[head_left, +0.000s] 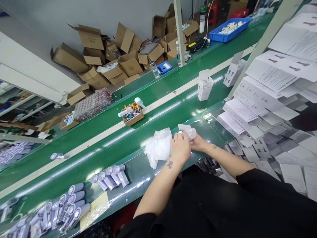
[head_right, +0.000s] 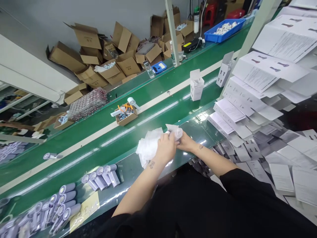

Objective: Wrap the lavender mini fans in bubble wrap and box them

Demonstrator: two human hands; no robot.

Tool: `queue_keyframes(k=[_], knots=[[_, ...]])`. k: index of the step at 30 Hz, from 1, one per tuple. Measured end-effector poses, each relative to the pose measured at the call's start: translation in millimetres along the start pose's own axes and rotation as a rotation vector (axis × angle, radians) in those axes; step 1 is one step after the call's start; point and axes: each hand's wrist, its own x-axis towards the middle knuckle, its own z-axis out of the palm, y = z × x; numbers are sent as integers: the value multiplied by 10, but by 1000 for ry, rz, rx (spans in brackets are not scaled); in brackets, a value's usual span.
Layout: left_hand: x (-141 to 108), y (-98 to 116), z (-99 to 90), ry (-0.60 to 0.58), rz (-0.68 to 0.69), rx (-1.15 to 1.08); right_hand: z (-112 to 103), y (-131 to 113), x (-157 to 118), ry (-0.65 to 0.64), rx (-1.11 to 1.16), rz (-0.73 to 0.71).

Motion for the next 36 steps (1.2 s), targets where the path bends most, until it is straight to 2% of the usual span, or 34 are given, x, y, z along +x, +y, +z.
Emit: queue_keyframes(k=[2,4,7,8,10,12,13,14,15,16,18,20,22,24,26,28,30,31,32,34,35,36], knots=[[10,-49,112,19,34,22,-59,-9,47,-52,-53,-3],[88,-99,210,-30,28,10,-122,-19,114,-69,-104,45],[198,-129,209,-103,13,-27,-206,-54,235,-79,-103,111],[195,-144,163,-80,29,-45,-241,-67,290,-91,-97,109],[106,-255,44,36,74,-97,-343,-70,459,-88,-105,90],[-93,-560,-44,174,45,-171,-479,-6,746,-22,-141,66],[-235,-801,-60,230,-45,-199,-545,58,936,33,-167,47],[-405,-1093,-56,267,-194,-220,-602,139,1147,74,-176,26],[-599,-1421,-34,282,-403,-216,-643,231,1365,92,-167,5],[-810,-1763,4,270,-666,-185,-667,325,1578,107,-142,-11],[-1235,-2395,116,122,-1211,-130,-678,488,1938,135,-104,-18],[-1597,-2841,265,21,-1404,-134,-667,591,2176,149,-68,36],[-1850,-3058,430,-54,-1474,-165,-676,631,2309,160,6,142],[-1999,-3117,578,-81,-1475,-198,-729,613,2379,180,114,245],[-2065,-3121,690,-65,-1447,-242,-804,530,2401,210,190,275],[-2062,-3119,766,-49,-1412,-295,-817,366,2337,338,226,222],[-1998,-3073,818,13,-1400,-450,-646,113,2124,498,319,151],[-1947,-3009,838,85,-1411,-611,-462,-40,1954,539,400,154],[-1888,-2909,853,176,-1420,-819,-210,-203,1748,484,522,217],[-1767,-2598,873,351,-1384,-1289,448,-520,1279,129,734,575],[-1713,-2406,877,380,-1319,-1464,807,-657,1052,22,762,661],[-1668,-2211,878,346,-1221,-1571,1146,-769,851,-45,783,713]])
